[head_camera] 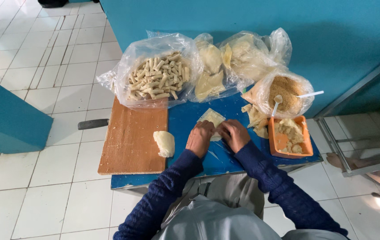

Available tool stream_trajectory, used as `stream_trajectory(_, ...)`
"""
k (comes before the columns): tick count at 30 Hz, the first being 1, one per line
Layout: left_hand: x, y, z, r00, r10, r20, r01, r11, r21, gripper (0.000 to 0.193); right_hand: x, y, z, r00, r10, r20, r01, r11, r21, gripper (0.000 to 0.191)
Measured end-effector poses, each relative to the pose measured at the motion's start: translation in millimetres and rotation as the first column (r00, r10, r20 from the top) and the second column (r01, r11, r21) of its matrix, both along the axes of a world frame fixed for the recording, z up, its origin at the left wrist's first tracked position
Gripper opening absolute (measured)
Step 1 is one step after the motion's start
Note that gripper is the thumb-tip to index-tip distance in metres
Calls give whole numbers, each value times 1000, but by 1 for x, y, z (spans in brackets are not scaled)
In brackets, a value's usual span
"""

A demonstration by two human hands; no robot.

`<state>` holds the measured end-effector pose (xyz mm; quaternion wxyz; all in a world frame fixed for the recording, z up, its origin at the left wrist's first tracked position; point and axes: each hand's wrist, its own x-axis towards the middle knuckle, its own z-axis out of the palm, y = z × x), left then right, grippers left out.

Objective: The person sits at a small table folding thin pastry sheets into a herringbone pattern on the work surface, occasionally scooping brown powder from a plastic bag with a spoon and adding it to the folded pieces, and pressing or repositioning the folded sheets as they build up a stack of finished pieces.

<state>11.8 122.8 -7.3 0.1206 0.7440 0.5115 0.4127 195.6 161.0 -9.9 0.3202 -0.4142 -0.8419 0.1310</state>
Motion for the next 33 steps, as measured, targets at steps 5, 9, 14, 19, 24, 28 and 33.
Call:
stream_trajectory(5, -3, -11, 4, 995, -65, 75, 66, 998, -11, 2, 3, -13, 2, 998, 64, 13, -65, 989, 132, 10)
stream_trajectory(9, -6, -14, 6, 987, -124, 105, 122, 992, 23, 9, 2, -16, 5, 997, 54, 48, -60, 989, 136, 16)
stream_trajectory(14, -5, -6, 9, 985, -108, 133, 114, 993, -36, 8, 3, -9, 8, 996, 84, 7, -84, 985, 152, 25)
stream_trajectory(19, -9, -3, 12, 986, -98, 137, 118, 981, -153, 10, 3, -3, 9, 995, 99, 31, -101, 991, 84, 11)
stream_trajectory(24, -6, 5, 7, 993, -96, 68, 94, 995, 30, 2, 1, -3, 10, 996, 69, 65, -81, 976, 203, 13)
stream_trajectory(28, -5, 7, 4, 993, -86, 82, 86, 996, 7, 2, -1, -10, 7, 997, 67, 30, -71, 975, 211, 17)
stream_trajectory(33, -9, -3, 12, 991, -55, 126, 71, 989, -127, 7, -3, -11, 1, 996, 38, 77, -56, 968, 245, 13)
